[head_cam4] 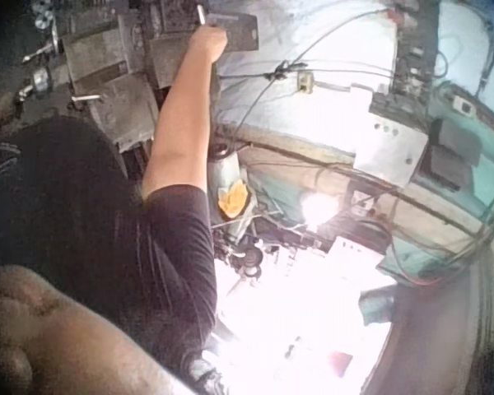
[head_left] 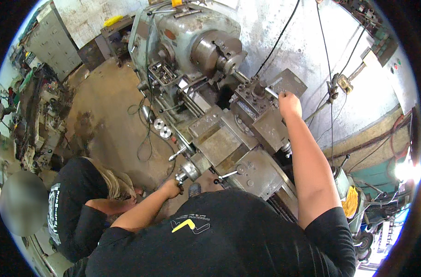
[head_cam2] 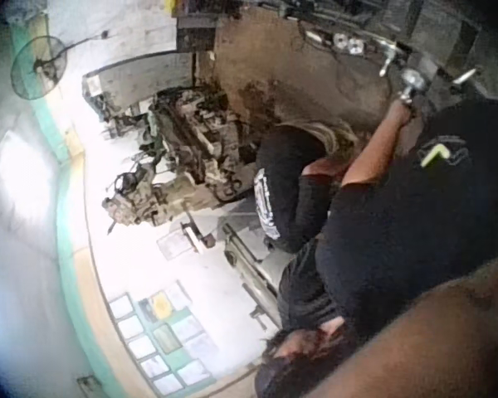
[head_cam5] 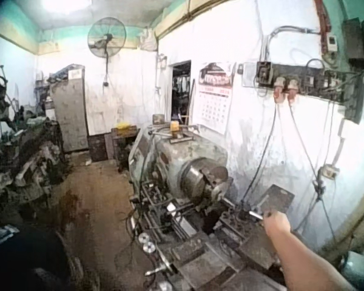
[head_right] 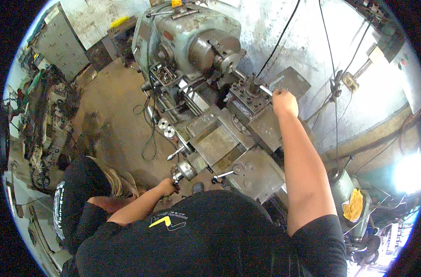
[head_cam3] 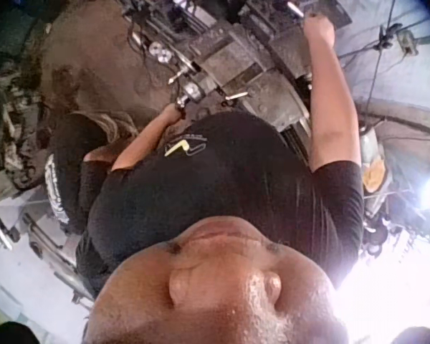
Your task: The person operates a metal lathe, adjusting the tool post and tailstock while machining a cylindrical metal workpiece. They use a vernier caliper to measure the workpiece and a cloth to wipe the machine bed and workpiece.
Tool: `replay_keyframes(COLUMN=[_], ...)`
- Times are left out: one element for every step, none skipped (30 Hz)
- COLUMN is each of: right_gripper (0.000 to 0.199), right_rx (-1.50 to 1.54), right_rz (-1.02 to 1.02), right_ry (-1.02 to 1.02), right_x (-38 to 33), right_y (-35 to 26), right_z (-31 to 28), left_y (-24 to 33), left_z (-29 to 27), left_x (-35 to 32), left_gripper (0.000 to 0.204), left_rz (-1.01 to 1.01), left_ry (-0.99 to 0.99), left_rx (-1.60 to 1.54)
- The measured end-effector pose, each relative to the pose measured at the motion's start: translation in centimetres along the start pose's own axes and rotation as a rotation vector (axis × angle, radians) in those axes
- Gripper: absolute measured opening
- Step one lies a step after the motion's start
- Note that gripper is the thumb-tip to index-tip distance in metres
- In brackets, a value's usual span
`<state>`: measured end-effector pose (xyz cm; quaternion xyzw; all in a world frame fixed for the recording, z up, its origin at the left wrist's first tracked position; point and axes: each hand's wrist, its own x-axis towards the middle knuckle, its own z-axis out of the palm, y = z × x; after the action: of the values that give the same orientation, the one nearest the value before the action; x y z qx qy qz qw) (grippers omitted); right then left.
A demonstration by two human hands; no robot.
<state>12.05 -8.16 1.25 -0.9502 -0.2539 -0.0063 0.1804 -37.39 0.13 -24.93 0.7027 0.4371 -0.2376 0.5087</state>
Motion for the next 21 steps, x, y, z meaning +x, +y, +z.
replay_keyframes(right_gripper=[0.048, 0.048, 0.049, 0.049, 0.049, 0.050, 0.050, 0.050, 0.050, 0.049, 0.049, 0.048, 0.048, 0.049, 0.049, 0.049, 0.050, 0.050, 0.050, 0.052, 0.052], right_rx=[-0.006, -0.025, -0.009, -0.012, -0.019, -0.023, -0.014, -0.011, -0.023, -0.025, -0.025, -0.031, -0.051, -0.035, -0.033, -0.048, -0.037, -0.039, -0.055, -0.035, -0.047], right_rz=[-0.011, -0.015, -0.021, -0.018, -0.019, 0.003, -0.005, -0.011, -0.015, -0.012, -0.021, -0.030, -0.044, -0.037, -0.033, -0.032, -0.031, -0.030, -0.035, -0.029, -0.031], right_ry=[0.001, 0.011, 0.006, 0.007, 0.007, 0.001, 0.000, 0.009, 0.008, 0.013, 0.007, 0.001, 0.022, 0.009, 0.015, 0.022, 0.015, 0.020, 0.035, 0.045, 0.046], right_x=[0.1, 0.1, 0.2, 0.3, 0.3, 0.4, 0.4, 0.4, 0.4, 0.5, 0.5, 0.5, 0.6, 0.6, 0.7, 0.8, 0.9, 1.0, 1.1, 1.3, 1.5], right_y=[0.0, 0.0, -0.1, -0.1, -0.1, -0.1, -0.1, -0.1, -0.1, 0.0, 0.0, 0.1, 0.1, 0.2, 0.2, 0.3, 0.4, 0.5, 0.6, 0.7, 0.8], right_z=[0.0, 0.0, 0.0, 0.0, 0.0, 0.0, 0.0, 0.0, 0.0, 0.1, 0.1, 0.1, 0.2, 0.3, 0.3, 0.4, 0.5, 0.5, 0.6, 0.8, 0.9], left_y=[-0.6, -1.3, -1.9, -2.6, -3.4, -4.0, -4.5, -4.5, -4.8, -4.2, -3.6, -3.2, -2.6, -2.0, -1.4, -1.1, -0.7, -0.5, -0.3, -0.4, -0.5], left_z=[1.0, 2.2, 3.1, 4.3, 5.3, 5.4, 5.1, 4.1, 2.1, 0.7, -1.2, -1.7, -2.5, -3.1, -3.5, -2.9, -2.3, -1.7, -1.0, -0.2, 0.5], left_x=[-0.1, 0.7, 2.0, 3.3, 4.4, 5.5, 6.5, 7.5, 8.2, 8.5, 8.6, 7.9, 7.1, 6.2, 4.9, 3.5, 2.1, 0.9, 0.0, -0.6, -0.9], left_gripper=[0.025, 0.028, 0.028, 0.029, 0.029, 0.029, 0.029, 0.028, 0.028, 0.026, 0.024, 0.022, 0.022, 0.022, 0.022, 0.020, 0.021, 0.023, 0.025, 0.022, 0.019], left_rz=[0.005, -0.028, 0.028, 0.067, 0.067, 0.046, -0.043, -0.165, -0.052, -0.069, 0.000, -0.078, -0.086, -0.109, -0.135, -0.092, -0.008, 0.073, 0.156, 0.094, 0.032], left_ry=[-0.115, -0.122, -0.072, -0.002, 0.052, 0.102, 0.227, 0.233, 0.232, 0.260, 0.163, 0.311, 0.306, 0.306, 0.303, 0.260, 0.166, 0.075, -0.016, -0.037, -0.056], left_rx=[-0.198, -0.272, -0.103, 0.054, 0.225, 0.261, 0.283, 0.315, 0.309, 0.436, 0.544, 0.274, 0.296, 0.319, 0.345, 0.353, 0.304, 0.280, 0.256, 0.078, -0.100])
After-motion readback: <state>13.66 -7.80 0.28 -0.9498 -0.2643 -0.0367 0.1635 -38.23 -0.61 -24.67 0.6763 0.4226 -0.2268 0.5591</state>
